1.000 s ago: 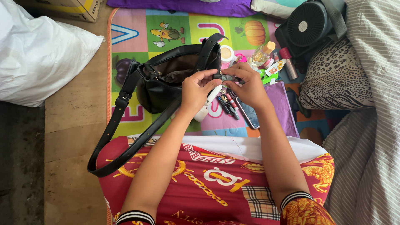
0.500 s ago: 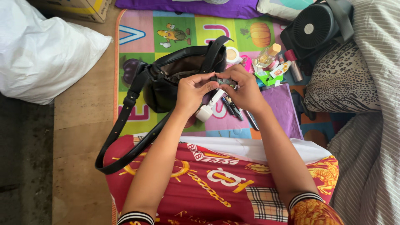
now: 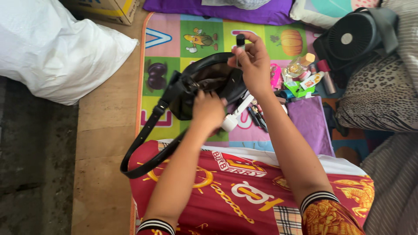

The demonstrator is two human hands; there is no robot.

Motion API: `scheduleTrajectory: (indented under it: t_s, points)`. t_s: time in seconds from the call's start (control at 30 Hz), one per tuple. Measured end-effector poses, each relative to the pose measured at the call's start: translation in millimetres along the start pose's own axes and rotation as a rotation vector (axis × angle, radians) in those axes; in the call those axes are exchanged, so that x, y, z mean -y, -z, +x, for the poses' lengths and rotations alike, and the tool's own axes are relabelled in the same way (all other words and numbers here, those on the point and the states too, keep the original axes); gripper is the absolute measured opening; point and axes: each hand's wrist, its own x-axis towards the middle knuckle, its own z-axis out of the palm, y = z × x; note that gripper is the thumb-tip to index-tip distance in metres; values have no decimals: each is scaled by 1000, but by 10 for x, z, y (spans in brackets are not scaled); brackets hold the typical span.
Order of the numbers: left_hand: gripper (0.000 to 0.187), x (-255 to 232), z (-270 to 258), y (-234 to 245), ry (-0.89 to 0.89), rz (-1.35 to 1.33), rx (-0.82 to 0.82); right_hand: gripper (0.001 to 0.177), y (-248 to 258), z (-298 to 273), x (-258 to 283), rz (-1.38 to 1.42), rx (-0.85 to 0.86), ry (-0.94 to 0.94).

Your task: The person sits on a bed with a black handbag and assorted cosmetics spread on a play mat. They open the bag and place cosmetic items, bottles, and pouches into it one at a time, arranging the contents inside the bag.

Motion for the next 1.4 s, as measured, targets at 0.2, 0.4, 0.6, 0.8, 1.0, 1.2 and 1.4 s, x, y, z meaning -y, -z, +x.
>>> scheduleTrajectory:
  t_s: [0.2, 0.4, 0.6, 0.8, 1.0, 1.2, 1.4]
  points:
    - [103, -487, -398, -59, 29, 411, 379, 33, -47, -103, -264, 119, 31, -192]
    - [126, -535, -653, 97, 109, 379, 486, 29, 70, -372, -58, -826, 343, -240]
    - [107, -424, -628, -20, 145, 301, 437, 31, 121, -438, 57, -914, 547, -177]
    - [78, -135, -435, -241, -104, 80, 313, 21, 99, -566, -51, -1422, 573, -79]
    - [96, -115, -259, -225, -44, -21, 467, 20, 191, -519, -71, -1403, 489, 91]
    - [96, -272, -199, -41, 100, 263, 605, 19, 229, -547, -44, -1476, 506, 137]
    - [126, -167, -140, -4, 121, 237, 503, 20, 181, -536, 63, -1300, 487, 89]
